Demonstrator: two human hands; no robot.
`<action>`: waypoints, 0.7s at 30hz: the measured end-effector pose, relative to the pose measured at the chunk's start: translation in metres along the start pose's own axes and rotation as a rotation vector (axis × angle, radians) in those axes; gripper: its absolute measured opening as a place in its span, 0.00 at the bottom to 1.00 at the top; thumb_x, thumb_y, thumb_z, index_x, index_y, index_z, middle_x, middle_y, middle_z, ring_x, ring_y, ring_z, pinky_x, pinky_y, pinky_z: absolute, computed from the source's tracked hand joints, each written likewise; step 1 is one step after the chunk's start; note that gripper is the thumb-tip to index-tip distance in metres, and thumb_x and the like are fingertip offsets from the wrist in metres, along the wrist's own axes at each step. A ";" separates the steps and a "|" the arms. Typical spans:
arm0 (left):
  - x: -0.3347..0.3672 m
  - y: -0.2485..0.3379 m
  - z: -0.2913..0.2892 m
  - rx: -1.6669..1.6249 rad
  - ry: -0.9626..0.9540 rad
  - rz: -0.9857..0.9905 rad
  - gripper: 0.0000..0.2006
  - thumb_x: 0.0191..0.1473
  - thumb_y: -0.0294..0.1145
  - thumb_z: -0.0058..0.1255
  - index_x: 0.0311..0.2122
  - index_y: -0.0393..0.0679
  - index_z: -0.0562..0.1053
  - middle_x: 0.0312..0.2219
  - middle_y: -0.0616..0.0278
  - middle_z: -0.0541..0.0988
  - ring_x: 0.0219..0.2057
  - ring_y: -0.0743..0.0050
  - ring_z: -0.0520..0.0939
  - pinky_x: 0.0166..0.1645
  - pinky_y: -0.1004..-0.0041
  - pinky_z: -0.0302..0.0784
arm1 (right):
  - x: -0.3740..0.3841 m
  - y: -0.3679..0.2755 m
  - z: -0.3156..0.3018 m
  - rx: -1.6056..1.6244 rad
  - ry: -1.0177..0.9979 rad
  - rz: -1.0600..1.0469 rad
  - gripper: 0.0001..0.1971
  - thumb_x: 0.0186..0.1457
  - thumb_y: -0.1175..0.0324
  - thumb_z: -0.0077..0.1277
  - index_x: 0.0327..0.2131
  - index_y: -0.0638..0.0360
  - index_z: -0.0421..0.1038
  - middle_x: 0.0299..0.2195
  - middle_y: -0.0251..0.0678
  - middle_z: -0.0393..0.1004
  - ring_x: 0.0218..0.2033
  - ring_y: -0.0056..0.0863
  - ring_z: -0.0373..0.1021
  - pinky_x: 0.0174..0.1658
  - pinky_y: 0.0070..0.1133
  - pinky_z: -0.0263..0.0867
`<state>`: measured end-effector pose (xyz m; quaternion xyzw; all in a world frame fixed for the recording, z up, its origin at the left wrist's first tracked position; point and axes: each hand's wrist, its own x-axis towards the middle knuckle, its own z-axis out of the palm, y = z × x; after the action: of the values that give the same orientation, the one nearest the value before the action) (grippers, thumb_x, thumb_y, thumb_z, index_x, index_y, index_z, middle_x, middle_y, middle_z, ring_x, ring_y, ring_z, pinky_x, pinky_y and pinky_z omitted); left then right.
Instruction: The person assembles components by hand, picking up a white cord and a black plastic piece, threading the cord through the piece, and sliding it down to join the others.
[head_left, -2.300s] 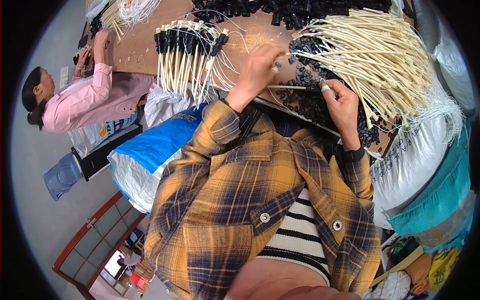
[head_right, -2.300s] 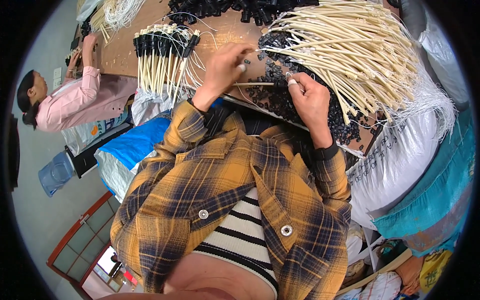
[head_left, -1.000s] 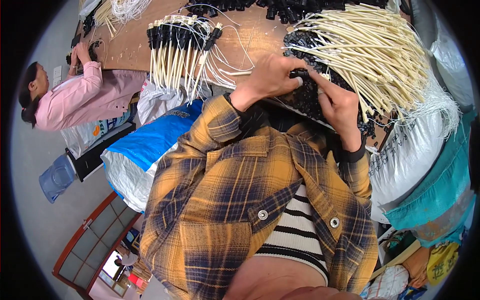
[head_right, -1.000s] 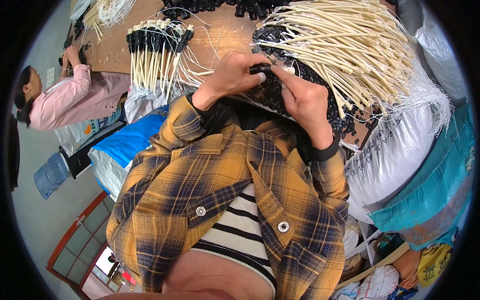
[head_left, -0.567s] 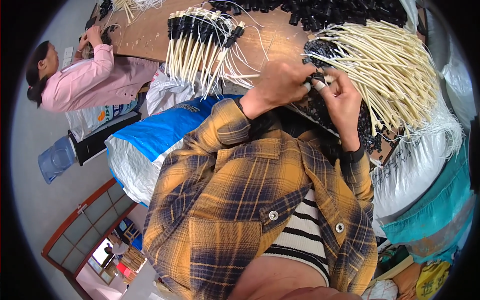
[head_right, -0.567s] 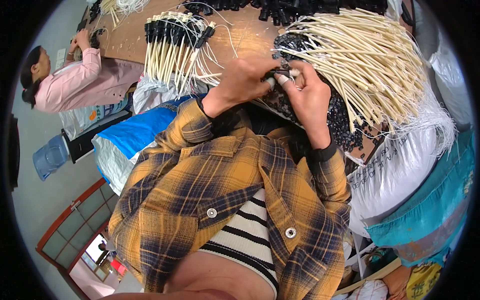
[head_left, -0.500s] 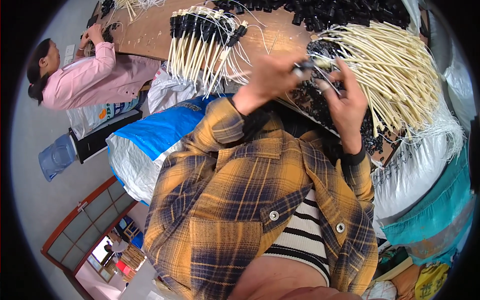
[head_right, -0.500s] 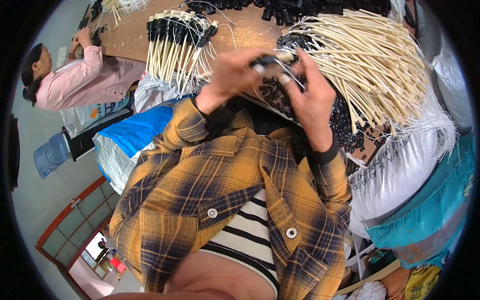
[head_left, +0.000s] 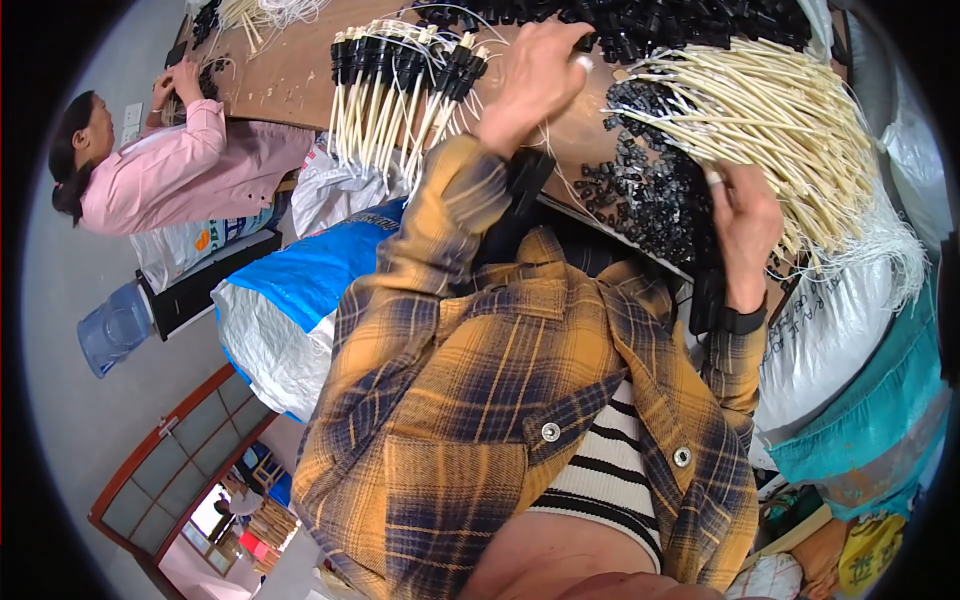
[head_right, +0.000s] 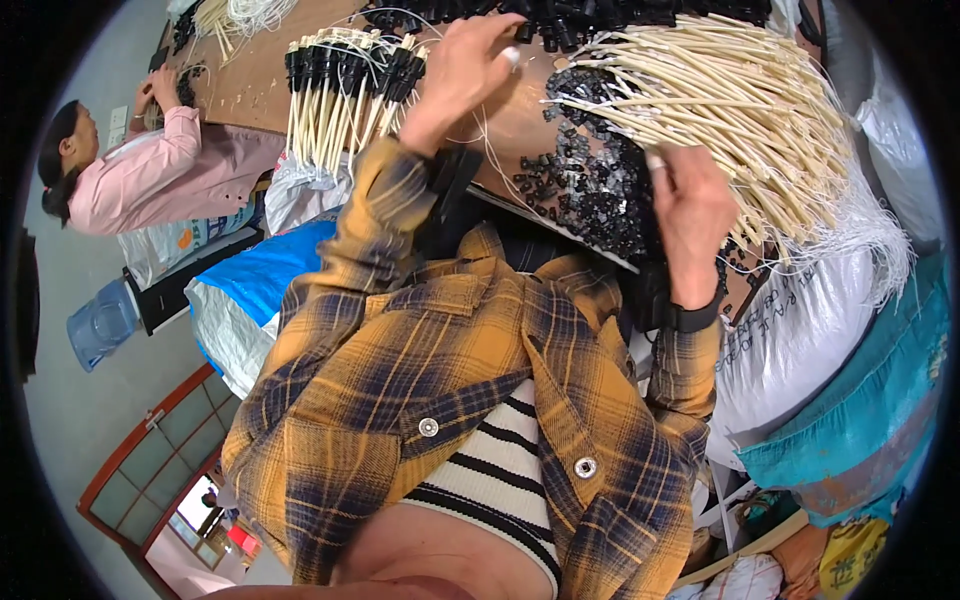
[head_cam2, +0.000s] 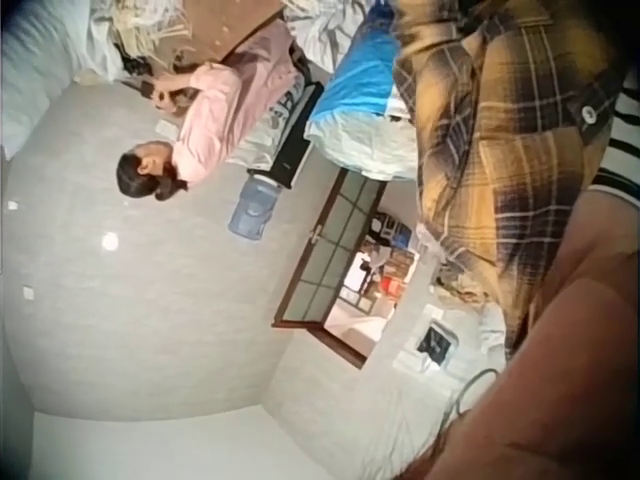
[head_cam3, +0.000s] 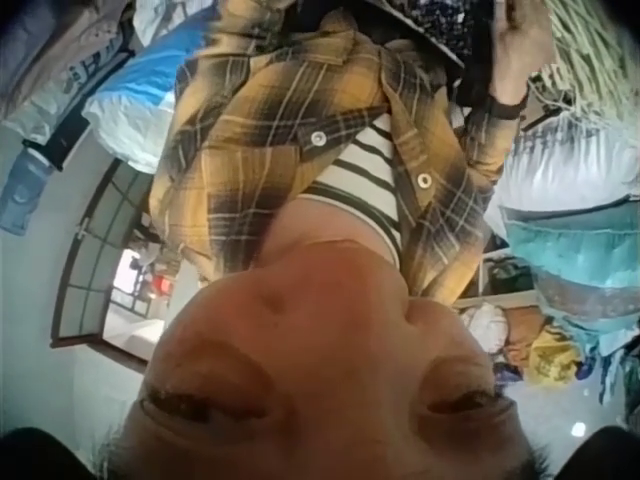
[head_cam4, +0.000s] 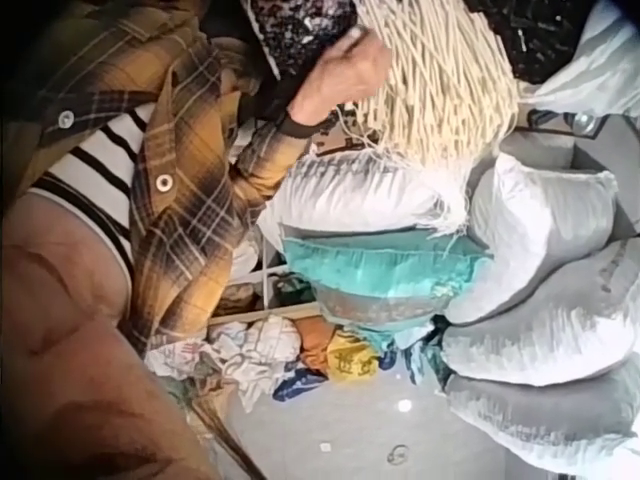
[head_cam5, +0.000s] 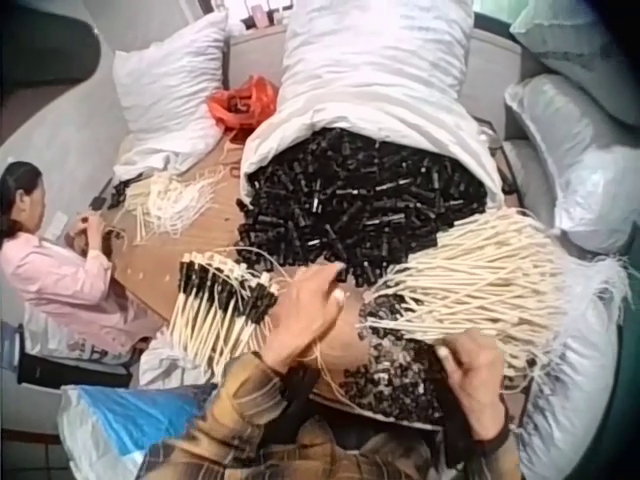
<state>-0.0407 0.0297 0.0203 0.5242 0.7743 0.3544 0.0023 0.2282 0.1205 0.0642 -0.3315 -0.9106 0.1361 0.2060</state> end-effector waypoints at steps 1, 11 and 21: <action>0.012 -0.006 0.006 0.127 -0.068 -0.011 0.20 0.46 0.32 0.49 0.48 0.48 0.74 0.37 0.54 0.78 0.39 0.53 0.76 0.48 0.64 0.71 | 0.004 0.001 -0.010 -0.173 0.051 -0.019 0.06 0.45 0.69 0.58 0.30 0.54 0.74 0.23 0.35 0.69 0.25 0.35 0.69 0.28 0.29 0.64; -0.001 -0.016 0.010 0.344 -0.148 0.125 0.17 0.40 0.32 0.61 0.40 0.52 0.77 0.30 0.61 0.73 0.40 0.58 0.72 0.42 0.64 0.66 | 0.012 0.017 -0.009 -0.045 0.011 -0.178 0.05 0.48 0.71 0.55 0.30 0.54 0.71 0.27 0.36 0.72 0.26 0.39 0.67 0.31 0.30 0.62; -0.022 -0.018 -0.001 -0.353 -0.273 -0.056 0.19 0.50 0.29 0.50 0.50 0.45 0.71 0.41 0.58 0.79 0.40 0.65 0.81 0.46 0.71 0.75 | -0.014 -0.004 -0.006 0.520 -0.011 0.208 0.08 0.52 0.71 0.57 0.37 0.60 0.76 0.16 0.29 0.68 0.17 0.13 0.60 0.22 0.14 0.56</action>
<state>-0.0452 0.0079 0.0029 0.5371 0.7070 0.4101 0.2087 0.2391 0.1089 0.0669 -0.3585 -0.8072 0.3876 0.2640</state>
